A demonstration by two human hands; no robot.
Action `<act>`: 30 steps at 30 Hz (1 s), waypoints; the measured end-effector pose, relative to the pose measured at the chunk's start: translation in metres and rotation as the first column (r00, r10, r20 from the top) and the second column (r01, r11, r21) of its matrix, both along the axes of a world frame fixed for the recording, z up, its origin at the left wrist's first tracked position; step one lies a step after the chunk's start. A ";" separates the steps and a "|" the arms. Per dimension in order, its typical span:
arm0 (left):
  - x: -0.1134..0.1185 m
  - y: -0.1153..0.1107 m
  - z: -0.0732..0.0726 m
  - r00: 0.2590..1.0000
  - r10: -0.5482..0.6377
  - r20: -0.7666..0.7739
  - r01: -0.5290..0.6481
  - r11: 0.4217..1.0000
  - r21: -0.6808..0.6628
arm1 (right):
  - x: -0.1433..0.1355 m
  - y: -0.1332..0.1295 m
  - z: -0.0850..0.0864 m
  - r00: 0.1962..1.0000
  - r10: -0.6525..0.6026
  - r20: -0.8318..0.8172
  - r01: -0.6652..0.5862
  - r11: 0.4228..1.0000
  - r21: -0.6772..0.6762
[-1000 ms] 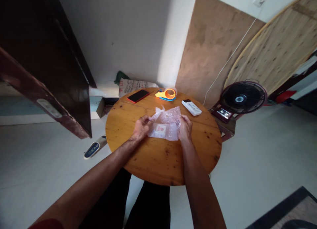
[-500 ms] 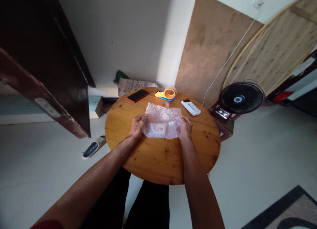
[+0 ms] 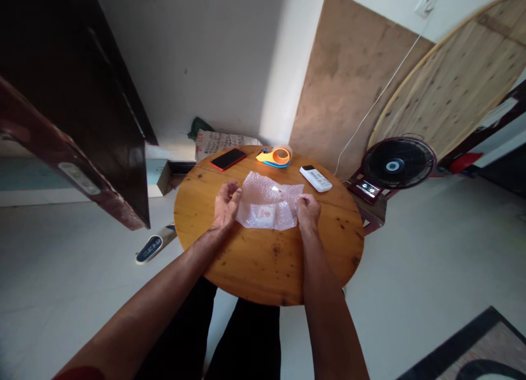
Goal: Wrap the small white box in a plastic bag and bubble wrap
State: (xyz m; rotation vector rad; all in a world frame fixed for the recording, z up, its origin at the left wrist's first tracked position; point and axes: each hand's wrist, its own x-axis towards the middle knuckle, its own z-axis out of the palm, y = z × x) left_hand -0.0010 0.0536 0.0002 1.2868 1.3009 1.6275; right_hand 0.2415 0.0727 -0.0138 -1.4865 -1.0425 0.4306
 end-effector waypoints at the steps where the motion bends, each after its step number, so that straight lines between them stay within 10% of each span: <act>1: -0.001 -0.004 0.003 0.994 0.043 -0.096 -0.035 0.996 0.083 | 0.001 0.001 -0.001 1.000 -0.008 0.016 0.008 1.000 0.004; 8: 0.006 -0.022 0.011 0.777 -0.065 -0.626 0.259 0.939 0.225 | 0.003 0.002 -0.006 0.998 -0.036 0.045 0.036 0.999 0.001; 23: 0.009 -0.018 0.011 0.745 -0.213 -0.632 0.418 0.888 0.194 | 0.004 0.000 -0.006 0.991 0.001 0.131 0.003 1.000 -0.026; 30: -0.011 -0.060 0.037 0.456 -0.270 -0.848 0.649 0.753 0.109 | 0.005 0.002 -0.010 0.987 0.008 0.159 -0.004 1.000 -0.029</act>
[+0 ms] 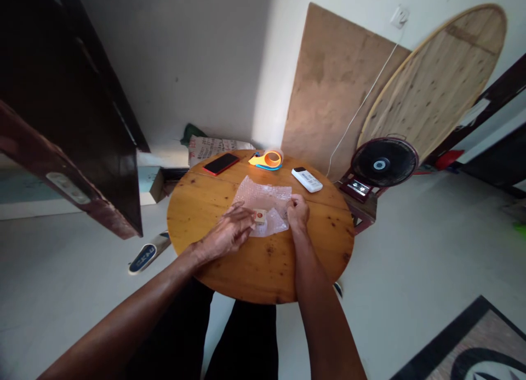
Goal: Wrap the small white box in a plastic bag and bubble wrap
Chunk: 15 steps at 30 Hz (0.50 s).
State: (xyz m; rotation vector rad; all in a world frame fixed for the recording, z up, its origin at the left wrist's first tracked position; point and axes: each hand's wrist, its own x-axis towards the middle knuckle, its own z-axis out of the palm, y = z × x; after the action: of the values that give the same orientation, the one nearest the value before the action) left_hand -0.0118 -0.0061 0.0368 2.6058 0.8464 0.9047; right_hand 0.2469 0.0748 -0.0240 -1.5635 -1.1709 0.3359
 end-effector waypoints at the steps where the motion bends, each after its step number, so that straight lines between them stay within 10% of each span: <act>1: -0.002 -0.010 0.002 0.998 -0.029 -0.054 0.029 1.000 0.012 | 0.000 0.000 0.000 1.000 -0.001 0.002 0.001 1.000 -0.004; 7: -0.004 -0.052 0.010 0.939 -0.104 -0.327 0.106 0.994 -0.013 | -0.002 -0.002 0.001 1.000 -0.012 0.019 0.012 1.000 -0.022; 15: -0.001 -0.037 0.036 0.821 0.265 -0.506 -0.329 0.944 -0.038 | -0.011 -0.011 0.014 0.997 -0.022 0.074 0.025 0.999 -0.037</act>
State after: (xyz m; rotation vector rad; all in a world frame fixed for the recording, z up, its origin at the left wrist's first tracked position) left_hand -0.0133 -0.0428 0.0732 2.6702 1.4235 0.2099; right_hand 0.2355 0.0636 -0.0103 -1.6332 -1.2080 0.2888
